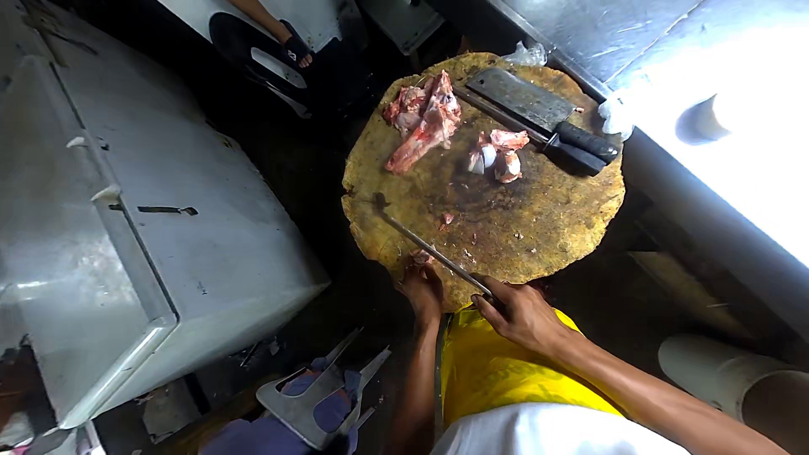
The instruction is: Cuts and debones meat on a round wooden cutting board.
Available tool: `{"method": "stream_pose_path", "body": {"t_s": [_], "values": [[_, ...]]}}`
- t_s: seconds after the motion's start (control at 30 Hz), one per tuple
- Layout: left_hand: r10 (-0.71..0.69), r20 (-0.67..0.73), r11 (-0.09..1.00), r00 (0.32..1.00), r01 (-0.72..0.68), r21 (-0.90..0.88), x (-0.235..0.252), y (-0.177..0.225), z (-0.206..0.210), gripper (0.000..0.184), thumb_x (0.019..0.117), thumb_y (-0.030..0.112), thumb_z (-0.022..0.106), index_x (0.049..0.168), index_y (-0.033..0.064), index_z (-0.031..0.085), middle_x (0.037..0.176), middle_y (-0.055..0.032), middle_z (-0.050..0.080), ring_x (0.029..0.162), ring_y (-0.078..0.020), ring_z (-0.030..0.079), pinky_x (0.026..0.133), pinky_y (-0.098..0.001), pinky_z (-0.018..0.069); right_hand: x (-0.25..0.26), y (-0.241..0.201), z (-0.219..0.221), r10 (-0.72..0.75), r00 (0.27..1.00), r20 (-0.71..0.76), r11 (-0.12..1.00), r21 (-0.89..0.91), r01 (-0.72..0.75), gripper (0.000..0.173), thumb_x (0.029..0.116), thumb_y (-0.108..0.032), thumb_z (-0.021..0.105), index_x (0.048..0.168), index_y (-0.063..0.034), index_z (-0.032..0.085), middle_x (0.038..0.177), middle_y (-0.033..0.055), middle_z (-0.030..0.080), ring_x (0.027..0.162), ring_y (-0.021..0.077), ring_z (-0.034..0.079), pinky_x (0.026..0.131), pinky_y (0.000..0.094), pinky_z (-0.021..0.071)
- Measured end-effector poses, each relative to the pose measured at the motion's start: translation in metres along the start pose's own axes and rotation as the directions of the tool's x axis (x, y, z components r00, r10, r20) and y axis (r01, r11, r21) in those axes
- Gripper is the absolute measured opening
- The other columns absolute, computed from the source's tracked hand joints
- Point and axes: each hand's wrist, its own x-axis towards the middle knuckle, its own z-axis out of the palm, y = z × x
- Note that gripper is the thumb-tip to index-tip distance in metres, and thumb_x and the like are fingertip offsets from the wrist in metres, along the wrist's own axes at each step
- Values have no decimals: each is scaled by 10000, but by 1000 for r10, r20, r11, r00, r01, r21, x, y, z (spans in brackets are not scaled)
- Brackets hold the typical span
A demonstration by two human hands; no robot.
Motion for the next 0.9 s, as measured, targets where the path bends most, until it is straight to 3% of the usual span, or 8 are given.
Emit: {"method": "stream_pose_path", "body": {"t_s": [0.07, 0.13, 0.27, 0.37, 0.53, 0.6, 0.8, 0.9], "values": [[-48, 19, 997, 999, 50, -61, 2, 0, -3, 294, 1008, 203, 651, 1208, -12, 665, 1051, -148, 733, 991, -236, 713, 935, -441, 567, 1, 11, 2, 103, 989, 110, 994, -50, -98, 508, 1054, -512, 424, 1426, -215, 600, 750, 58, 656, 652, 239, 642, 630, 468, 540], [-39, -1, 997, 999, 39, -63, 3, -2, -2, 285, 1005, 195, 659, 1195, -17, 674, 1041, -153, 734, 969, -232, 717, 927, -431, 569, 0, 11, -5, 87, 993, 83, 996, -11, -86, 490, 1056, -505, 434, 1385, -198, 627, 702, 32, 617, 606, 199, 598, 590, 430, 514], [62, -63, 998, 996, -61, 8, -1, -5, 3, 282, 985, 112, 619, 1191, -73, 673, 1073, -229, 720, 998, -345, 707, 919, -539, 542, -3, -13, -18, -88, 986, -141, 992, 82, 100, 425, 1055, -409, 513, 1311, -113, 678, 650, -2, 573, 529, 97, 507, 513, 297, 455], [82, -151, 997, 985, -80, 18, -4, -5, 8, 256, 964, 114, 658, 1111, -94, 672, 993, -236, 724, 932, -349, 724, 862, -510, 571, -2, -27, -16, -197, 947, -255, 964, 126, 234, 357, 1041, -313, 554, 1250, -57, 690, 650, 8, 577, 524, 67, 494, 493, 247, 440], [5, -76, 1000, 997, -3, 29, -4, -5, 4, 262, 976, 135, 653, 1174, -30, 701, 1084, -195, 731, 1012, -309, 710, 937, -501, 552, -1, -6, 2, 1, 1000, 13, 1000, 6, -1, 453, 1055, -425, 463, 1399, -177, 623, 691, 37, 618, 583, 190, 590, 569, 409, 510], [20, -82, 999, 996, -18, 27, -1, -4, 3, 280, 968, 121, 655, 1192, -44, 691, 1061, -197, 734, 991, -307, 714, 922, -494, 557, -2, -5, 2, 15, 1000, 6, 1000, -19, -15, 473, 1052, -447, 461, 1422, -194, 616, 694, 31, 619, 584, 184, 586, 569, 403, 508], [66, -142, 998, 988, -64, 21, -5, -8, 9, 268, 963, 132, 658, 1103, -96, 683, 968, -232, 729, 901, -350, 728, 850, -513, 575, -4, -34, -17, -200, 950, -240, 977, 30, 213, 407, 1044, -360, 543, 1318, -92, 679, 657, 8, 575, 516, 84, 488, 482, 267, 433], [37, -109, 998, 993, -32, 47, -6, -2, 4, 287, 975, 153, 650, 1105, -103, 673, 959, -237, 726, 895, -363, 724, 835, -514, 574, -3, -32, -11, -255, 934, -251, 964, 4, 264, 386, 1039, -306, 541, 1318, -75, 674, 698, 36, 618, 531, 106, 519, 485, 282, 455]]}}
